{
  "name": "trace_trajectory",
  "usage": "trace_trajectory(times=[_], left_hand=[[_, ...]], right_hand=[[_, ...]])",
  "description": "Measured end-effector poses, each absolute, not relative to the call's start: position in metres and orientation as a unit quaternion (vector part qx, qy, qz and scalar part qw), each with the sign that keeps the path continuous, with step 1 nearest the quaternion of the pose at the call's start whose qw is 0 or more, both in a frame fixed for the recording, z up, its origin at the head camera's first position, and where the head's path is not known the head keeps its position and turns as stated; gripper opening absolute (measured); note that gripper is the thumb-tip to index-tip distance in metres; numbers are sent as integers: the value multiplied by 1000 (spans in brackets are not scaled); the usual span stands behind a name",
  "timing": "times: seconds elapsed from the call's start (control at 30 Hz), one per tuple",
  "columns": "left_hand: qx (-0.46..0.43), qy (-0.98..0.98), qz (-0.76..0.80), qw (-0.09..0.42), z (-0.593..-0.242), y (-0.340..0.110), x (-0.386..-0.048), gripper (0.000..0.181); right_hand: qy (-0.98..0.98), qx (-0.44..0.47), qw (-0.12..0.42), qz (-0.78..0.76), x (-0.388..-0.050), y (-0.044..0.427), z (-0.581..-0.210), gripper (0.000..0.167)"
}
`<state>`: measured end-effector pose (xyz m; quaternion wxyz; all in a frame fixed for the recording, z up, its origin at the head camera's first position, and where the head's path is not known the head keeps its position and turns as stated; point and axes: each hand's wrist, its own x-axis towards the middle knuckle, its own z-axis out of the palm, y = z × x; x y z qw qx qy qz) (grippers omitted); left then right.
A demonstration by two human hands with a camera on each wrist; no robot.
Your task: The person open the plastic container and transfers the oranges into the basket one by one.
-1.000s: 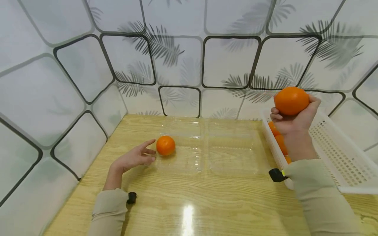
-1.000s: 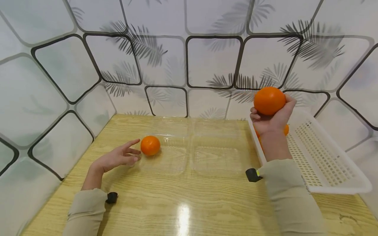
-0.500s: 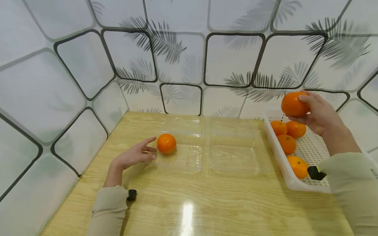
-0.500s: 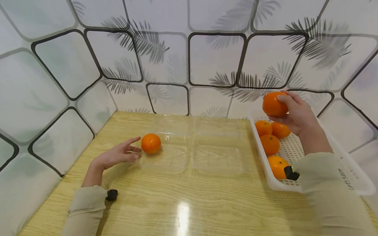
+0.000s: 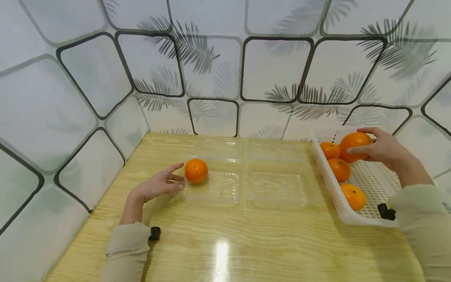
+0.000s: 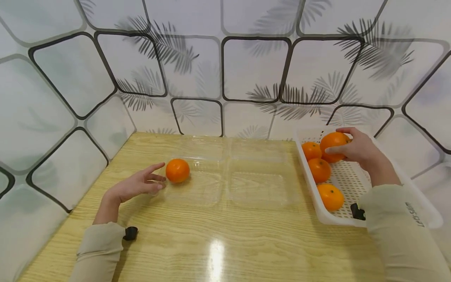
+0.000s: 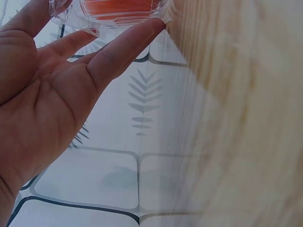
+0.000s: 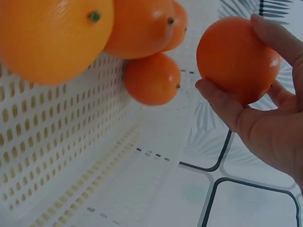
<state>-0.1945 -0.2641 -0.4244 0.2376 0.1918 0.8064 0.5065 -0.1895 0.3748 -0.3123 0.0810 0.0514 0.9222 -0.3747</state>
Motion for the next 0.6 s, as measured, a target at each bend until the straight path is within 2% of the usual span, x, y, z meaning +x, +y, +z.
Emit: trace_trajectory(times=[0.2, 0.6], left_hand=[[183, 808, 505, 239, -424, -264, -193, 84], [185, 815, 495, 239, -423, -260, -197, 82]], right_hand=[[942, 32, 98, -319, -190, 386, -329, 99], [951, 51, 104, -286, -190, 399, -343, 101]])
